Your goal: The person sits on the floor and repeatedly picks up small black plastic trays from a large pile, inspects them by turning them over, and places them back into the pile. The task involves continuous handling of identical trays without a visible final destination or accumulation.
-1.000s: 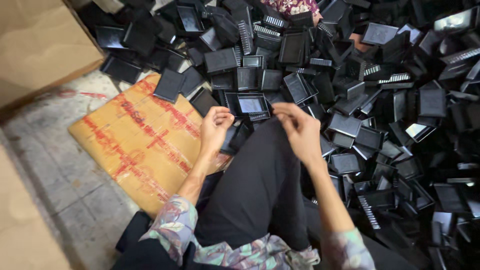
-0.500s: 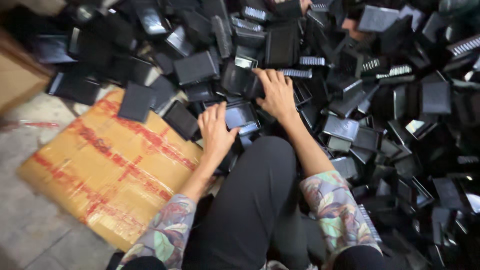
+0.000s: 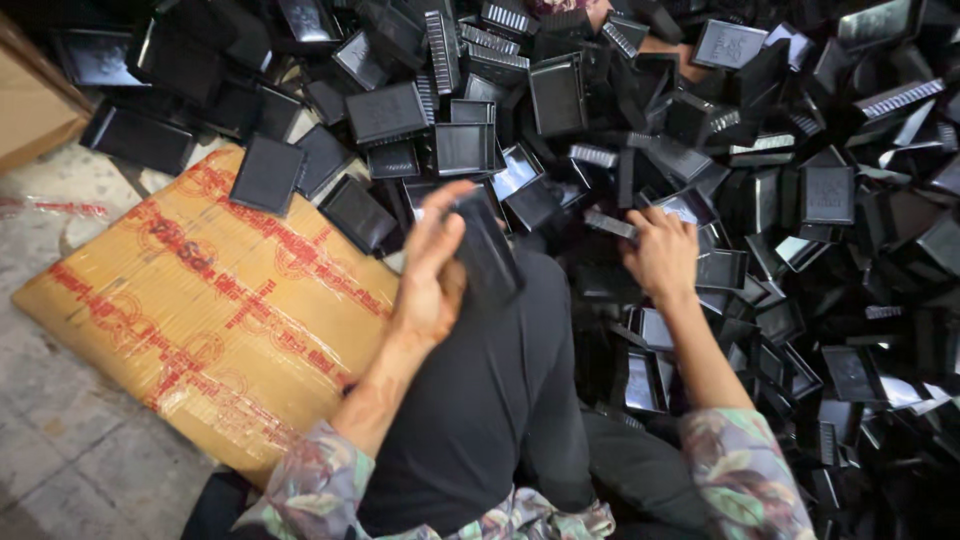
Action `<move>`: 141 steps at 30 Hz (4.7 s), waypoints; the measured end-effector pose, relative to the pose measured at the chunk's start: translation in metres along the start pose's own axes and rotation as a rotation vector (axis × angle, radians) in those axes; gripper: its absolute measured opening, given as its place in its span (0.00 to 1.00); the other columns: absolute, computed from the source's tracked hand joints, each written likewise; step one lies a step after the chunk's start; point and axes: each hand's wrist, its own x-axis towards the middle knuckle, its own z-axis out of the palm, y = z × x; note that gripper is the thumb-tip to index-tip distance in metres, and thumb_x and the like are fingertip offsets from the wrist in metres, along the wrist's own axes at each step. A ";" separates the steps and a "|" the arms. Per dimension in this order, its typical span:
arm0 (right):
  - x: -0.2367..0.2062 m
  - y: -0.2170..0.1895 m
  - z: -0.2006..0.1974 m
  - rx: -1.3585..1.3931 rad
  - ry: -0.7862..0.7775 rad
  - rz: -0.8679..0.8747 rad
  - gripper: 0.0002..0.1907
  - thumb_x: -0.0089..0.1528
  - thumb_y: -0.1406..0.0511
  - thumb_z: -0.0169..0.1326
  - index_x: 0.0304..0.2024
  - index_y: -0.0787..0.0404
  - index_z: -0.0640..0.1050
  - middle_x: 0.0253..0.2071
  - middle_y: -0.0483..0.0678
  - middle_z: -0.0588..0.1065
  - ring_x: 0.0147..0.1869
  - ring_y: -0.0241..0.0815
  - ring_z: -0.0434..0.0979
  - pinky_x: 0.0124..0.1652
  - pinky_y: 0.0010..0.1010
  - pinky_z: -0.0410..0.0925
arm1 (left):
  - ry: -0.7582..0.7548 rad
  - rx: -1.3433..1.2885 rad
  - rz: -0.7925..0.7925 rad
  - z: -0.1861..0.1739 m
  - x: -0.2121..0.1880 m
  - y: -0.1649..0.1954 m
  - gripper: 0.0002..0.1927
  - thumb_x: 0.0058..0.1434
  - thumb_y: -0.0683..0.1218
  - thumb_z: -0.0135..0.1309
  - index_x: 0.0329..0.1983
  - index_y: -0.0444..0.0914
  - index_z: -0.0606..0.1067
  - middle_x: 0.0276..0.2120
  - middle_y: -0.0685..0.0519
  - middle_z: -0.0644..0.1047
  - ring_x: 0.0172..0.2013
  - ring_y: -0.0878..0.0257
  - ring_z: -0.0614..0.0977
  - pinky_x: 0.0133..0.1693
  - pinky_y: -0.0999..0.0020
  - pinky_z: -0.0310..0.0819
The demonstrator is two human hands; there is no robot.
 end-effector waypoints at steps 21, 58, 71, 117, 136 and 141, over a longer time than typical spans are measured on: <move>0.042 -0.050 -0.007 0.390 0.031 -0.228 0.25 0.56 0.73 0.55 0.56 0.51 0.80 0.65 0.54 0.72 0.68 0.58 0.68 0.62 0.49 0.63 | -0.334 -0.474 -0.717 0.057 -0.091 -0.125 0.28 0.75 0.60 0.45 0.63 0.33 0.69 0.52 0.44 0.77 0.48 0.55 0.81 0.51 0.59 0.78; 0.087 -0.037 0.064 0.653 -0.016 0.275 0.16 0.59 0.54 0.67 0.42 0.57 0.86 0.44 0.53 0.78 0.51 0.52 0.73 0.50 0.41 0.68 | -0.397 0.152 -0.751 0.065 -0.090 -0.131 0.23 0.64 0.57 0.61 0.54 0.37 0.77 0.37 0.57 0.78 0.38 0.70 0.77 0.40 0.72 0.72; 0.059 -0.030 -0.018 2.483 -0.031 0.501 0.20 0.68 0.49 0.54 0.53 0.54 0.79 0.54 0.42 0.77 0.63 0.41 0.73 0.66 0.42 0.63 | -0.382 0.210 -0.717 0.067 -0.091 -0.133 0.21 0.64 0.55 0.60 0.51 0.36 0.77 0.33 0.57 0.79 0.33 0.71 0.77 0.38 0.74 0.72; 0.044 -0.051 -0.054 3.003 0.315 0.310 0.24 0.68 0.59 0.57 0.65 0.58 0.73 0.45 0.44 0.79 0.50 0.37 0.77 0.54 0.27 0.71 | -0.403 0.284 -0.670 0.065 -0.091 -0.133 0.18 0.62 0.55 0.60 0.45 0.38 0.77 0.35 0.56 0.79 0.38 0.70 0.79 0.41 0.72 0.75; 0.036 -0.066 -0.083 3.120 0.232 0.161 0.24 0.69 0.56 0.60 0.65 0.56 0.75 0.43 0.43 0.77 0.51 0.36 0.74 0.57 0.26 0.69 | -0.453 0.140 -0.695 0.051 -0.097 -0.160 0.13 0.65 0.50 0.61 0.45 0.37 0.77 0.38 0.55 0.79 0.38 0.70 0.79 0.41 0.73 0.75; 0.032 -0.063 -0.072 2.904 -0.024 0.421 0.21 0.69 0.59 0.59 0.61 0.62 0.75 0.52 0.50 0.79 0.56 0.41 0.76 0.59 0.28 0.68 | -0.907 0.651 -0.405 0.032 -0.106 -0.208 0.14 0.66 0.47 0.57 0.50 0.33 0.78 0.40 0.46 0.80 0.40 0.56 0.80 0.43 0.61 0.76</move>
